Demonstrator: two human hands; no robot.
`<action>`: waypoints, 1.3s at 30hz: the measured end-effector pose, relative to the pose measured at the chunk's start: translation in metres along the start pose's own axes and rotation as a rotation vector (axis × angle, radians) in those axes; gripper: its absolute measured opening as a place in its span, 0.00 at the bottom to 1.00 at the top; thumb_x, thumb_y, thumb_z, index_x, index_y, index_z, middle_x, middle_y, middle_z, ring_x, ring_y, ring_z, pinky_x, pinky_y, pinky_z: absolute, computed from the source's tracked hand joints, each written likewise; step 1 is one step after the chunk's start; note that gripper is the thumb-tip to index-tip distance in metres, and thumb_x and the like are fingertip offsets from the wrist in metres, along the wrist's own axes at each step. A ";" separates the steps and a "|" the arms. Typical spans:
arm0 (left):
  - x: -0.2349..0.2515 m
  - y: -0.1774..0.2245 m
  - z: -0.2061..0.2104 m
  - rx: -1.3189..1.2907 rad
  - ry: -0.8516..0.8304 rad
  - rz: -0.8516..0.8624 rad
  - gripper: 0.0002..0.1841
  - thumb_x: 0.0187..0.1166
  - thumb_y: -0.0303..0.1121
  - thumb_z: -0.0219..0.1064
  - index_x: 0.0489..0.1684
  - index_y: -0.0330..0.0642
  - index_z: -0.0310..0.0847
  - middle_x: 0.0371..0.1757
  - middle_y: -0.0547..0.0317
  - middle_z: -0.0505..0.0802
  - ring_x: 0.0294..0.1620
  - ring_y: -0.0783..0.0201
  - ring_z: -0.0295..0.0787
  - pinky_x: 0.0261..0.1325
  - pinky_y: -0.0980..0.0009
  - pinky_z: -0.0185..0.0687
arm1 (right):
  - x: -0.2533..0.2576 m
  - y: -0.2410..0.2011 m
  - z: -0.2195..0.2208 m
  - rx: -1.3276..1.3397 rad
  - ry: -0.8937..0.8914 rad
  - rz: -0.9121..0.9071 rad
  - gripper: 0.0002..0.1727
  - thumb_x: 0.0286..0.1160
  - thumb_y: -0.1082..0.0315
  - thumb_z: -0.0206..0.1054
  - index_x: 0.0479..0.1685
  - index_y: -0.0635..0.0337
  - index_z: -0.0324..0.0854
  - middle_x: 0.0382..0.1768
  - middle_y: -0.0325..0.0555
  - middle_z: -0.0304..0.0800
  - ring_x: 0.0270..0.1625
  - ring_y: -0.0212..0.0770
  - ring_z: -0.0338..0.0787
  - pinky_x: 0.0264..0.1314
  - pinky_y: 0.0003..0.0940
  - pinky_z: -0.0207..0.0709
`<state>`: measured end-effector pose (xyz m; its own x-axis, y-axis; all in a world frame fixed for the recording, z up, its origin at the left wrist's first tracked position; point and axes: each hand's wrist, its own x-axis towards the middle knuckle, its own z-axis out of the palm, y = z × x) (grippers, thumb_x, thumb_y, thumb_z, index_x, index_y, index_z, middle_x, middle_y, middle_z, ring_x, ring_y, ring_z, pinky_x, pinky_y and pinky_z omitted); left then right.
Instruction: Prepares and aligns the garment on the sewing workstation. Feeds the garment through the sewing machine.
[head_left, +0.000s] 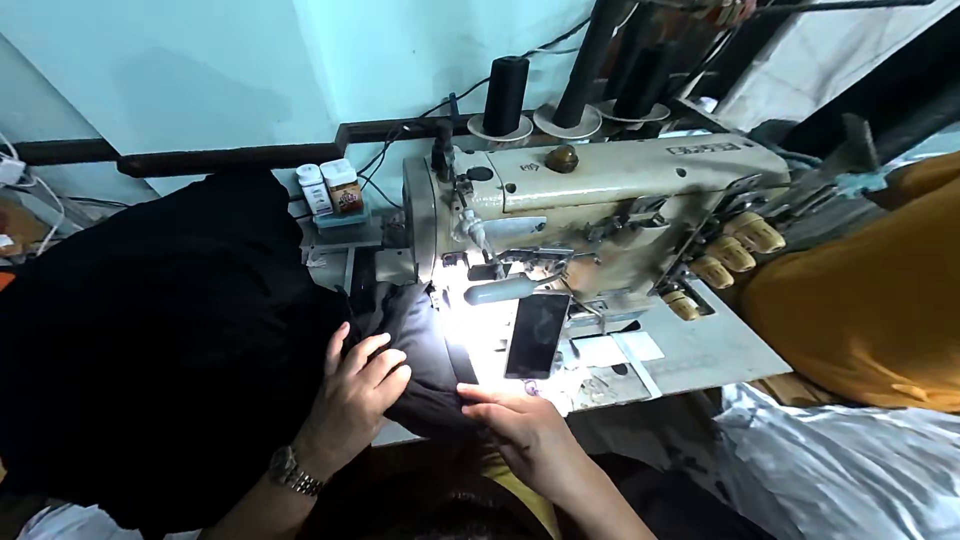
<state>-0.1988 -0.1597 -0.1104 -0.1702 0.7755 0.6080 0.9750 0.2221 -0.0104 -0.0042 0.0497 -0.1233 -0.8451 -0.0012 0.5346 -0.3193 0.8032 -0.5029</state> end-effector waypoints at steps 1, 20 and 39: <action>0.000 0.000 0.001 -0.013 -0.031 0.003 0.10 0.80 0.30 0.61 0.45 0.57 0.90 0.56 0.66 0.94 0.76 0.50 0.80 0.84 0.26 0.51 | -0.001 0.001 0.001 -0.012 -0.039 0.017 0.12 0.78 0.73 0.62 0.46 0.51 0.91 0.67 0.36 0.92 0.66 0.31 0.91 0.62 0.31 0.88; 0.054 -0.017 0.001 -0.152 -0.169 0.013 0.13 0.77 0.30 0.63 0.50 0.59 0.91 0.67 0.71 0.92 0.83 0.56 0.75 0.87 0.30 0.50 | 0.046 0.033 0.018 -0.111 0.109 -0.012 0.11 0.84 0.66 0.64 0.48 0.50 0.94 0.55 0.38 0.97 0.56 0.34 0.96 0.58 0.33 0.89; 0.062 -0.038 0.015 -0.024 -0.217 0.023 0.28 0.75 0.19 0.61 0.64 0.69 0.90 0.43 0.59 0.92 0.62 0.53 0.88 0.84 0.29 0.53 | 0.052 0.046 0.025 -0.298 0.197 -0.019 0.14 0.77 0.68 0.63 0.51 0.49 0.95 0.35 0.42 0.97 0.34 0.42 0.95 0.34 0.41 0.87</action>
<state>-0.2488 -0.1115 -0.0845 -0.1719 0.8900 0.4224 0.9817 0.1906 -0.0021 -0.0736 0.0715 -0.1358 -0.7320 0.0735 0.6773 -0.1707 0.9427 -0.2867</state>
